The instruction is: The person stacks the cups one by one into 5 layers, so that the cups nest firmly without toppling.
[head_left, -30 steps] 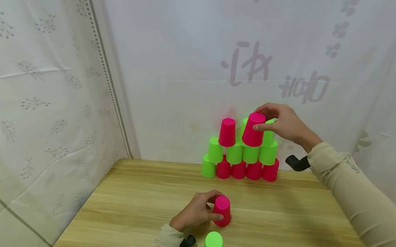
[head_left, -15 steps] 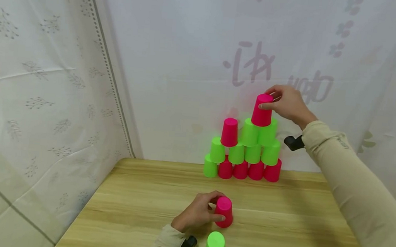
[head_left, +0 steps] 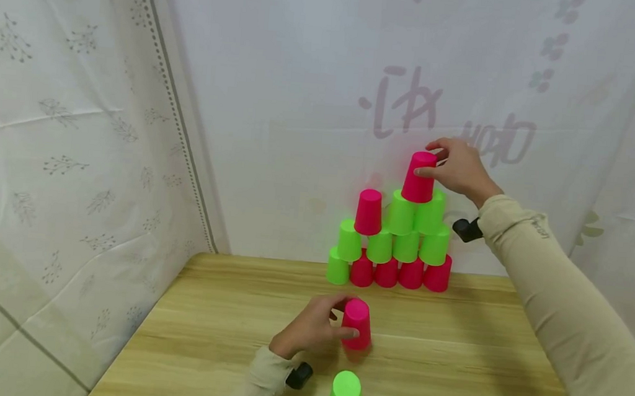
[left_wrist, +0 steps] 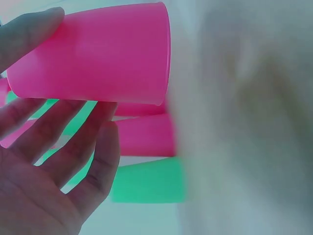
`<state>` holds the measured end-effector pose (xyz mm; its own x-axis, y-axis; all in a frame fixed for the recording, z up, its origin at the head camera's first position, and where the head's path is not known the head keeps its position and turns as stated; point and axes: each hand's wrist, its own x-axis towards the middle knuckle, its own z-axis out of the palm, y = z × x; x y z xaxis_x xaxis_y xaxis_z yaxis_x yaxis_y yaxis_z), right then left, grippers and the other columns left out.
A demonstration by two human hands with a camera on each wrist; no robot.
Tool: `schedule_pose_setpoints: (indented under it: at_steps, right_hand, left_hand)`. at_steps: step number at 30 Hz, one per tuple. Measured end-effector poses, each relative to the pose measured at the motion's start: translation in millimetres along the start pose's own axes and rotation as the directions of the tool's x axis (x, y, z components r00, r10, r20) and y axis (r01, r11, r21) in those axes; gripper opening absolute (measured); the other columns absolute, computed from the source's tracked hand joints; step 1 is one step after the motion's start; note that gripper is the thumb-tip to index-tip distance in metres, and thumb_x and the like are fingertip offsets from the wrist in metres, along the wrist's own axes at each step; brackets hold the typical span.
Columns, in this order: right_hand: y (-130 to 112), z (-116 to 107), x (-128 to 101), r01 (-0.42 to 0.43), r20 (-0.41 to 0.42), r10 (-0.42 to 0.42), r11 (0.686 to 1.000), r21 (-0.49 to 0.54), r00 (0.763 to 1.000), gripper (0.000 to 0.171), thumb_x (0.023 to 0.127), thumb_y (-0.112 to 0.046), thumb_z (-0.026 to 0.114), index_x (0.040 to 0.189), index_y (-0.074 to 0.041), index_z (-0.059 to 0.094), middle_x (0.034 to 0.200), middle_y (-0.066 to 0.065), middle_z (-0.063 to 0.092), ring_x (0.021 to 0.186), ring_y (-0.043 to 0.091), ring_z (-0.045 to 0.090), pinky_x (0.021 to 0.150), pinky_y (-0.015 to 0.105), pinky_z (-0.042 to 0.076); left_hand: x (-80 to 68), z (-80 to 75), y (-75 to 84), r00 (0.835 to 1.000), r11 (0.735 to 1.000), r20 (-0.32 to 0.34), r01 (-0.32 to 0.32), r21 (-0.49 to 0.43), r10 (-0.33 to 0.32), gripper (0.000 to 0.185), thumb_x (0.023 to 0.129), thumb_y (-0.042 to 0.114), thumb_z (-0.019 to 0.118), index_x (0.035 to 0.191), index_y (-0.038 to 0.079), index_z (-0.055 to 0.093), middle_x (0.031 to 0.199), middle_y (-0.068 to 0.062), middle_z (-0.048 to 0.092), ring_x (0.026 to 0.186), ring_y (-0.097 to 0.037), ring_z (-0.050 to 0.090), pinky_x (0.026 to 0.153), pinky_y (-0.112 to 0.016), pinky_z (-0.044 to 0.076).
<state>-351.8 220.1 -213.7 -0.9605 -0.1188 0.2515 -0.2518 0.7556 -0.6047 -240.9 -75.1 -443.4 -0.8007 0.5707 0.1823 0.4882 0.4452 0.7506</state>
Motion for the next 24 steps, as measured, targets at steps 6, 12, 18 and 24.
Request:
schedule_pose_setpoints:
  at_steps: [6, 12, 18, 24]
  right_hand:
    - [2.5, -2.1, -7.3, 0.007, -0.007, -0.007, 1.000, -0.001, 1.000, 0.070, 0.092, -0.032, 0.070, 0.148, -0.002, 0.041, 0.138, 0.026, 0.055, 0.123, 0.042, 0.054, 0.100, 0.057, 0.051]
    - [4.6, -7.3, -26.9, 0.026, -0.041, -0.027, 0.999, -0.029, 0.999, 0.070, 0.092, -0.033, 0.070, 0.147, -0.003, 0.040, 0.140, 0.024, 0.053, 0.124, 0.043, 0.053, 0.100, 0.059, 0.049]
    - [2.8, -12.6, -54.2, 0.065, -0.097, -0.075, 0.992, -0.105, 0.992, 0.069, 0.090, -0.029, 0.072, 0.145, 0.000, 0.041, 0.141, 0.027, 0.050, 0.124, 0.046, 0.051, 0.099, 0.062, 0.046]
    - [6.3, -3.6, -103.1, 0.093, -0.159, -0.097, 0.995, -0.035, 0.982, 0.063, 0.091, -0.032, 0.074, 0.141, -0.004, 0.048, 0.137, 0.022, 0.057, 0.120, 0.041, 0.057, 0.092, 0.054, 0.052]
  left_hand:
    - [17.0, -32.6, 25.9, 0.999, 0.998, -0.026, -0.038, 0.040, 0.039, 0.050, 0.087, 0.024, 0.079, 0.132, 0.017, 0.059, 0.117, 0.002, 0.069, 0.106, -0.015, 0.062, 0.085, -0.037, 0.055]
    - [41.9, -67.3, 57.9, 0.983, 0.980, -0.098, -0.139, 0.145, 0.154, 0.056, 0.088, 0.024, 0.078, 0.139, 0.012, 0.056, 0.118, -0.002, 0.071, 0.103, -0.016, 0.065, 0.082, -0.036, 0.057]
    - [68.6, -94.3, 84.1, 0.968, 0.971, -0.152, -0.175, 0.160, 0.200, 0.061, 0.090, 0.023, 0.076, 0.143, 0.010, 0.050, 0.119, -0.007, 0.070, 0.103, -0.021, 0.066, 0.085, -0.041, 0.059]
    - [97.4, -108.0, 102.2, 0.958, 0.976, -0.202, -0.182, 0.123, 0.204, 0.057, 0.091, 0.022, 0.074, 0.139, 0.010, 0.047, 0.116, -0.010, 0.072, 0.102, -0.023, 0.070, 0.085, -0.037, 0.058]
